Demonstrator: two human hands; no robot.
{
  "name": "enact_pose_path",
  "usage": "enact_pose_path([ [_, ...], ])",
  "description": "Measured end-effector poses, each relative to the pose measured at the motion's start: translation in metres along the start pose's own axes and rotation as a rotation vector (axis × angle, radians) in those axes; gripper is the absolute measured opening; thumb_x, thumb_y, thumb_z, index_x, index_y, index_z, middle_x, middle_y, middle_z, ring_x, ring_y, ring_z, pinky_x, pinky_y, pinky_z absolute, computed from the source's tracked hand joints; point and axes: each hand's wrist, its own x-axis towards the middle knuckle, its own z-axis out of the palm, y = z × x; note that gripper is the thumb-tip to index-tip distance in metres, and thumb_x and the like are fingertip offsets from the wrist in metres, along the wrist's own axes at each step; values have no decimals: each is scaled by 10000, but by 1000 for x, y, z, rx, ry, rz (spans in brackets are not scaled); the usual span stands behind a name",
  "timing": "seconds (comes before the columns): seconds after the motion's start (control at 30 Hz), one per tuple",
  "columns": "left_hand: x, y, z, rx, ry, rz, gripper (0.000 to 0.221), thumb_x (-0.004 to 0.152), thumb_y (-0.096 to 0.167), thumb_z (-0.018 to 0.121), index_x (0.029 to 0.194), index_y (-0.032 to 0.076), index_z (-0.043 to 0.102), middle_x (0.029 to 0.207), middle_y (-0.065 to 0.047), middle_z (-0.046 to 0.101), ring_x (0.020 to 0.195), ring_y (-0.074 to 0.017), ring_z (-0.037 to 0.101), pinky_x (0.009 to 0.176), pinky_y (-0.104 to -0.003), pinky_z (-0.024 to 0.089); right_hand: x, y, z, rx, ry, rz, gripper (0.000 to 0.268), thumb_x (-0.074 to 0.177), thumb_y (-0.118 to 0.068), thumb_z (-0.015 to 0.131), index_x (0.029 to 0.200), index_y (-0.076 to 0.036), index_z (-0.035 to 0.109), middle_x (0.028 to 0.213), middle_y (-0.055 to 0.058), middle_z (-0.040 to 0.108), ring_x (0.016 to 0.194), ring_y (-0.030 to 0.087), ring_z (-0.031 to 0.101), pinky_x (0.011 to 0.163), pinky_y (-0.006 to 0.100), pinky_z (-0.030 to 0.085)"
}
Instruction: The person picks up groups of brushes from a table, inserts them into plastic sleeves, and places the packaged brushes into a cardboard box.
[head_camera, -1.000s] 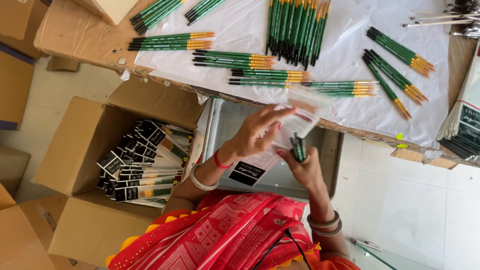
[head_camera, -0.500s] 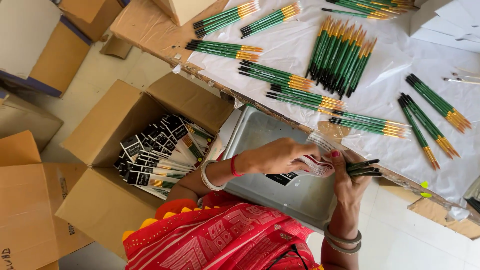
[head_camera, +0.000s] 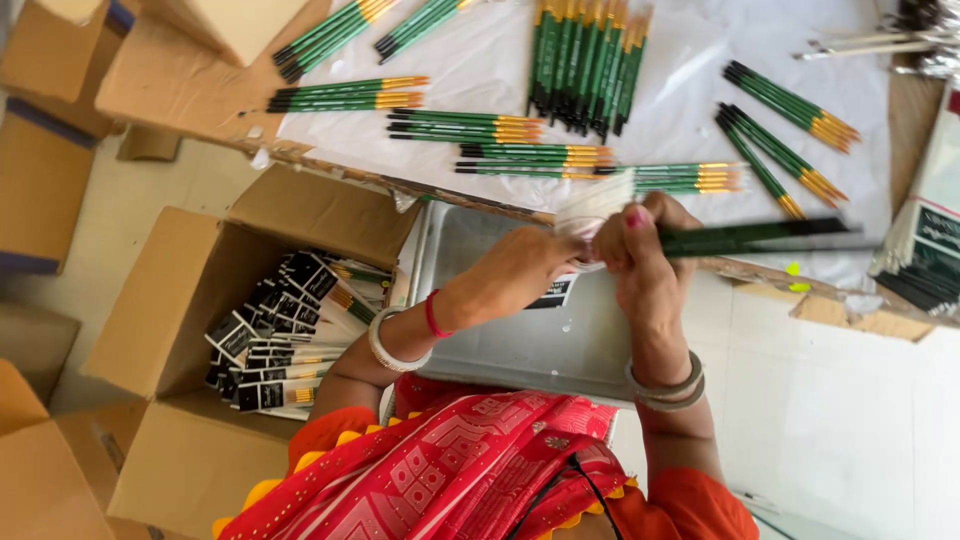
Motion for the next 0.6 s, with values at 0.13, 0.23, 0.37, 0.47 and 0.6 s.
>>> enact_pose_path([
  [0.13, 3, 8, -5, 0, -12, 5, 242, 928, 79, 682, 1162, 75, 619, 911, -184, 718, 810, -389, 696, 681, -485, 529, 19, -3, -12, 103, 69, 4, 355, 1152, -274, 560, 907, -78, 394, 630, 12, 374, 480, 116, 304, 474, 306, 271],
  [0.23, 4, 13, -4, 142, -24, -32, 199, 930, 13, 670, 1118, 36, 610, 844, -191, 690, 802, -403, 673, 694, -508, 509, 19, 10, -12, 225, 91, -129, 364, 1142, -308, 558, 898, -81, 410, 613, 2, 368, 450, 92, 301, 442, 280, 259],
  [0.37, 10, 17, -7, 73, 101, 9, 203, 909, 11, 691, 1097, 58, 630, 850, -160, 704, 810, -372, 691, 684, -475, 533, 28, -6, -4, -26, -44, -61, 368, 1132, -306, 551, 865, -82, 434, 633, 22, 405, 464, 104, 342, 439, 289, 276],
  [0.47, 9, 13, -6, 13, 140, 25, 160, 915, 75, 741, 1016, 61, 618, 838, -151, 704, 808, -370, 690, 677, -470, 527, 39, -15, -7, -112, -56, 163, 381, 1131, -302, 549, 847, -64, 458, 617, 11, 425, 466, 96, 362, 433, 288, 285],
  [0.6, 7, 19, -3, 51, 141, -29, 199, 967, 113, 756, 979, 26, 577, 829, -160, 677, 791, -382, 675, 651, -475, 501, 47, -19, -4, 146, 66, 48, 371, 1153, -306, 557, 896, -62, 445, 607, -14, 347, 455, 68, 270, 440, 263, 217],
])
